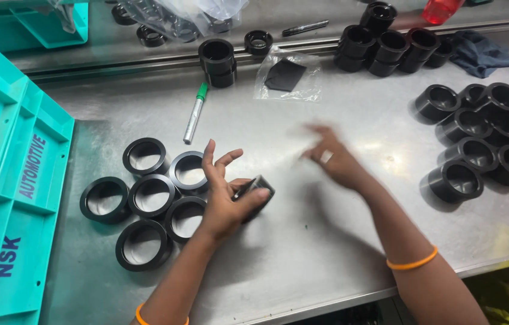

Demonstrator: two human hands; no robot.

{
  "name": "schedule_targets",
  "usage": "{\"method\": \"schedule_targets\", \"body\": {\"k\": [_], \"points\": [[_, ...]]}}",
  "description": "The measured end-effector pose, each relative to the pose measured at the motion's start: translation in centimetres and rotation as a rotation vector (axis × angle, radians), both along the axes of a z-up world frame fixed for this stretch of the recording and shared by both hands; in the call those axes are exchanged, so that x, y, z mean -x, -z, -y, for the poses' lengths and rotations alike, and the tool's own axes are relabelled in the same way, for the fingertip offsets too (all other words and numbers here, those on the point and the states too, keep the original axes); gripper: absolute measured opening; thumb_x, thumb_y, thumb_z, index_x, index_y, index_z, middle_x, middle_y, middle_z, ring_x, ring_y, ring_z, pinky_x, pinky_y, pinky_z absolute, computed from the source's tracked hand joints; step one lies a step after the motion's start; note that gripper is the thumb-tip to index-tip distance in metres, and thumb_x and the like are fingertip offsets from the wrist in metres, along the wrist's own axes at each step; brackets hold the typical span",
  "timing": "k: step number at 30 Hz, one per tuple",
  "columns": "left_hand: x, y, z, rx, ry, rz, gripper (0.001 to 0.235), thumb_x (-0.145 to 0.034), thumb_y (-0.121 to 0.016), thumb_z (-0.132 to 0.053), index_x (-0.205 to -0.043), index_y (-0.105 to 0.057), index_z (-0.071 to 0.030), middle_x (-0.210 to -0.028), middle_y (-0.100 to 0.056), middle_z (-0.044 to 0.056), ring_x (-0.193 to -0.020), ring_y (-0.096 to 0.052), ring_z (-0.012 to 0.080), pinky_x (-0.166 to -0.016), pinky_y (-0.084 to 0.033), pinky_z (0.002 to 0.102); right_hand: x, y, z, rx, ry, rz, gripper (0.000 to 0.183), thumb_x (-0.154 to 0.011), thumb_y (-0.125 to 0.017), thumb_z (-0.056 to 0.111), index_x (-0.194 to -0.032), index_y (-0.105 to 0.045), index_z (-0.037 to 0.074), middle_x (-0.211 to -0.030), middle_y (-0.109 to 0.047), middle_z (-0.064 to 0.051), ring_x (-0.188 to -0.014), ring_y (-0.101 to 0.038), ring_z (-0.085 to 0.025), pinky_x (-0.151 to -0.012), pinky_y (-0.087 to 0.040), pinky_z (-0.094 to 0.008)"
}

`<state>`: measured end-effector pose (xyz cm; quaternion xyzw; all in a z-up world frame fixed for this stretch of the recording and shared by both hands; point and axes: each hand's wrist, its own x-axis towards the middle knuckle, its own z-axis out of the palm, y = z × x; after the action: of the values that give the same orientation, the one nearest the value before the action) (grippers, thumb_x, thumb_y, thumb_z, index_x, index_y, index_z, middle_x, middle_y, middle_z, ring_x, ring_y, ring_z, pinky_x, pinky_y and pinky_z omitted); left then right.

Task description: Inspecting black cylindrical metal parts, marking them with a green pen, and sorting them into crates.

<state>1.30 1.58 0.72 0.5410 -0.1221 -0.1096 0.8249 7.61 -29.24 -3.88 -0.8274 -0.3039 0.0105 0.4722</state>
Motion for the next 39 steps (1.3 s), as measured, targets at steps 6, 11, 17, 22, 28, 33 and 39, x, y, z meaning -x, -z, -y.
{"method": "schedule_targets", "body": {"k": [6, 11, 17, 22, 28, 33, 39], "points": [[0.0, 0.8, 1.0, -0.995, -0.305, 0.497, 0.11, -0.073, -0.083, -0.029, -0.157, -0.014, -0.018, -0.141, -0.046, 0.018, -0.114, -0.059, 0.0349, -0.092, -0.051, 0.051, -0.2, -2.9, 12.9, 0.812, 1.525, -0.089, 0.099, -0.086, -0.068, 0.061, -0.156, -0.031, 0.001, -0.155, -0.017, -0.04, -0.149, -0.006, -0.056, -0.101, -0.003, -0.089], [-0.4, 0.7, 1.0, -1.506, -0.332, 0.342, 0.056, -0.079, -0.073, -0.033, -0.13, -0.062, -0.011, -0.137, -0.053, 0.011, -0.126, -0.045, 0.0355, -0.099, -0.035, 0.056, -0.2, -1.2, 14.4, 0.963, 1.559, -0.374, 0.052, -0.096, -0.062, 0.044, -0.134, -0.064, 0.008, -0.15, -0.04, -0.024, -0.138, -0.037, -0.044, -0.106, -0.018, -0.081], [0.4, -1.4, 0.5, -1.851, -0.229, 0.178, 0.033, -0.093, -0.06, -0.03, -0.12, -0.071, -0.014, -0.135, -0.058, 0.004, -0.132, -0.042, 0.0327, -0.108, -0.025, 0.061, 0.2, -3.1, 6.4, 0.381, 0.917, -0.018, 0.034, -0.092, -0.063, 0.006, -0.12, -0.076, 0.021, -0.123, -0.061, -0.007, -0.113, -0.06, -0.025, -0.102, -0.046, -0.057], [0.5, 1.1, 0.8, -1.4, -0.448, 0.565, 0.048, -0.095, -0.062, -0.044, -0.125, -0.067, -0.008, -0.132, -0.058, 0.012, -0.131, -0.04, 0.036, -0.105, -0.029, 0.057, 2.1, -6.4, -1.1, -0.552, 0.213, -0.358, 0.045, -0.085, -0.062, -0.003, -0.126, -0.066, 0.015, -0.119, -0.063, -0.008, -0.105, -0.062, -0.015, -0.093, -0.054, -0.031], [2.8, 1.4, 2.7, -0.263, 0.072, 0.038, 0.042, -0.1, -0.058, -0.039, -0.127, -0.064, -0.008, -0.116, -0.063, 0.013, -0.113, -0.058, 0.0266, -0.101, -0.045, 0.038, 4.5, -4.2, -9.0, -0.323, 0.135, -0.021, 0.046, -0.084, -0.061, -0.004, -0.128, -0.07, 0.006, -0.118, -0.074, -0.01, -0.109, -0.072, -0.017, -0.095, -0.06, -0.032], [3.5, -0.2, 3.1, -0.492, -0.042, 0.338, 0.035, -0.098, -0.068, -0.026, -0.123, -0.062, -0.002, -0.111, -0.061, 0.01, -0.107, -0.056, 0.0209, -0.096, -0.047, 0.034, 3.9, -2.2, -9.2, -0.604, 0.093, -0.681, 0.026, -0.1, -0.064, 0.01, -0.124, -0.071, 0.001, -0.105, -0.076, -0.012, -0.095, -0.073, -0.021, -0.084, -0.059, -0.032], [3.2, -1.6, 2.8, -0.295, 0.115, 0.139, 0.035, -0.096, -0.068, -0.025, -0.123, -0.063, -0.003, -0.108, -0.068, 0.01, -0.103, -0.061, 0.0205, -0.093, -0.049, 0.033, 4.5, -4.5, -8.4, 0.075, 0.13, 0.079, 0.044, -0.09, -0.069, 0.022, -0.131, -0.063, 0.009, -0.106, -0.072, -0.004, -0.096, -0.072, -0.014, -0.082, -0.058, -0.029]]}}
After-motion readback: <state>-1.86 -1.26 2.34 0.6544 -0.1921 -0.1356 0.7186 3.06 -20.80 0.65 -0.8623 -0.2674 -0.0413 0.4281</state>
